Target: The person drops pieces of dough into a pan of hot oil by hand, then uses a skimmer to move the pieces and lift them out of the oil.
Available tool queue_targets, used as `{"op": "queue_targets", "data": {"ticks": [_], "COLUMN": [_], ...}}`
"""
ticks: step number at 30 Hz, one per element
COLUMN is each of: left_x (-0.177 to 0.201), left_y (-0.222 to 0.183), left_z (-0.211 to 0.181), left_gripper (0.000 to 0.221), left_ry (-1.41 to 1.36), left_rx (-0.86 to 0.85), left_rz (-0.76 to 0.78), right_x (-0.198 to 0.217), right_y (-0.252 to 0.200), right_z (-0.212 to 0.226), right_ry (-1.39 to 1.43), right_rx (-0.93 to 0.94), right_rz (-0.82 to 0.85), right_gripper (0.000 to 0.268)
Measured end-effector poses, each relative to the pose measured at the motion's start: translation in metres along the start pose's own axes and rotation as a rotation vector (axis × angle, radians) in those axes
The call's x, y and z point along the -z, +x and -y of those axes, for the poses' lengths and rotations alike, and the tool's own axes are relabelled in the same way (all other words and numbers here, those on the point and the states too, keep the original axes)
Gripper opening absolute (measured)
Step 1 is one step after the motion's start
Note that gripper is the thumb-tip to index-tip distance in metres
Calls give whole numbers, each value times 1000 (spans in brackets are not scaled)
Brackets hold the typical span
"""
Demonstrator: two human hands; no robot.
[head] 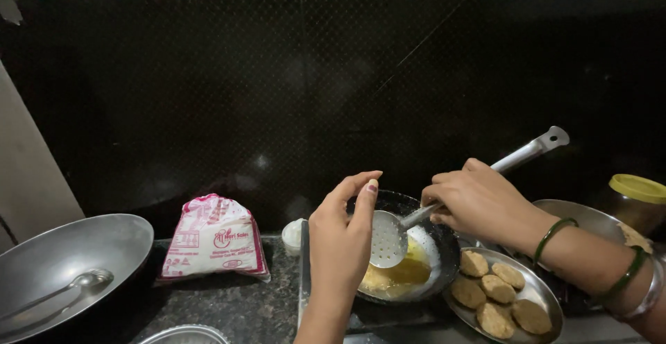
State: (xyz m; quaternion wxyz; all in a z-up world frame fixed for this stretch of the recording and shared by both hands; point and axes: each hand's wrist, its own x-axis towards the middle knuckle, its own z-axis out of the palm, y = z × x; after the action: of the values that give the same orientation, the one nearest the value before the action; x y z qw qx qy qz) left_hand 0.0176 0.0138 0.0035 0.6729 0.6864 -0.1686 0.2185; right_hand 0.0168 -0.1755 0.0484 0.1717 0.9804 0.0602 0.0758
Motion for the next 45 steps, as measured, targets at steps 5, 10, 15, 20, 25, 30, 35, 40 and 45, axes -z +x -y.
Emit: {"op": "queue_targets", "data": {"ticks": [5, 10, 15, 20, 25, 30, 35, 40, 45], "left_x": [-1, -3, -9, -8, -10, -6, 0, 4, 7], "left_y": [1, 0, -2, -5, -5, -5, -5, -6, -7], "left_z": [0, -15, -4, -10, -5, -1, -4, -3, -7], "left_gripper": [29, 29, 28, 27, 26, 26, 27, 27, 27], "left_ry": [10, 88, 0, -16, -43, -15, -27, -41, 5], "left_rx": [8, 192, 35, 64, -47, -110, -48, -139, -43], "left_rz": [6, 52, 19, 58, 21, 1, 7, -15, -13], "right_x": [4, 6, 11, 7, 11, 8, 13, 14, 14], "right_y": [-5, -7, -16, -16, -20, -18, -19, -16, -16], "right_z": [-2, -7, -12, -13, -9, -13, -10, -8, -13], "right_ry": [23, 5, 2, -2, 17, -11, -54, -99, -131], "right_rx": [9, -46, -92, -98, -105, -83, -91, -150, -89], "right_rz": [-35, 22, -4, -1, -18, -55, -19, 79, 22], "right_gripper": [28, 31, 34, 34, 34, 34, 32, 31, 35]}}
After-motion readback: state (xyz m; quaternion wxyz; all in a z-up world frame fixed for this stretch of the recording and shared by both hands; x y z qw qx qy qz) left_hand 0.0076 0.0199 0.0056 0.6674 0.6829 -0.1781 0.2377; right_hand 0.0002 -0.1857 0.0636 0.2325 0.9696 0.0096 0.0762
